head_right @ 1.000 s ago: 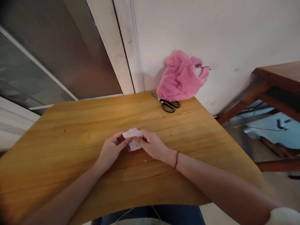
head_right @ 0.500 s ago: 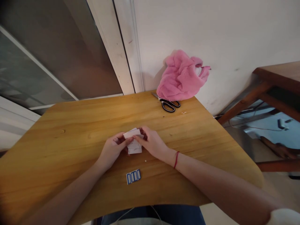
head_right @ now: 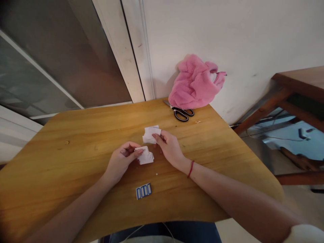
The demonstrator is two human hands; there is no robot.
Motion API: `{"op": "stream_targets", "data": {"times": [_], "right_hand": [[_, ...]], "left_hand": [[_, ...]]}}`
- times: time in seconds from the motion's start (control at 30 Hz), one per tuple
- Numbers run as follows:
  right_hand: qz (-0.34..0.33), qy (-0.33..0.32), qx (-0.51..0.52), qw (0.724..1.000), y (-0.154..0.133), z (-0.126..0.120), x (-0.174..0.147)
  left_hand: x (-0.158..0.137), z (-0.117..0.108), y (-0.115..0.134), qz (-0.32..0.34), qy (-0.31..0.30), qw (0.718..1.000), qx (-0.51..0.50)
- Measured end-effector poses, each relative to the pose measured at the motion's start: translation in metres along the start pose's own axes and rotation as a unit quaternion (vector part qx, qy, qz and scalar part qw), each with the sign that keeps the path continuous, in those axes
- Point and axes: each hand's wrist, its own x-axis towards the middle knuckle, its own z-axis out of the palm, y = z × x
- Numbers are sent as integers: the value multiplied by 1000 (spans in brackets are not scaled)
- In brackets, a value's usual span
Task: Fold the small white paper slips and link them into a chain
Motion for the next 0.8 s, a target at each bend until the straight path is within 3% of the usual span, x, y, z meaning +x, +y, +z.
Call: {"op": "stream_targets", "data": {"times": [0.13,0.33,0.53,0.73,0.8], "right_hand": [[-12,-29,-21,999,0,1,-1],[-28,-175,-11,984,-1,9,-11],[-47,-203,-41,977,0,9,-11],[-41,-226,-30,973,-2,7,-12],[-38,-233,-9,972,-3,7,-13]], "left_hand": [[0,-2,2,53,30,998,1],[3,-8,1,119,101,988,18],[2,-8,-3,111,81,985,104],[3,-5,-4,75,15,996,51],[2,-4,-3,65,27,995,73]]}}
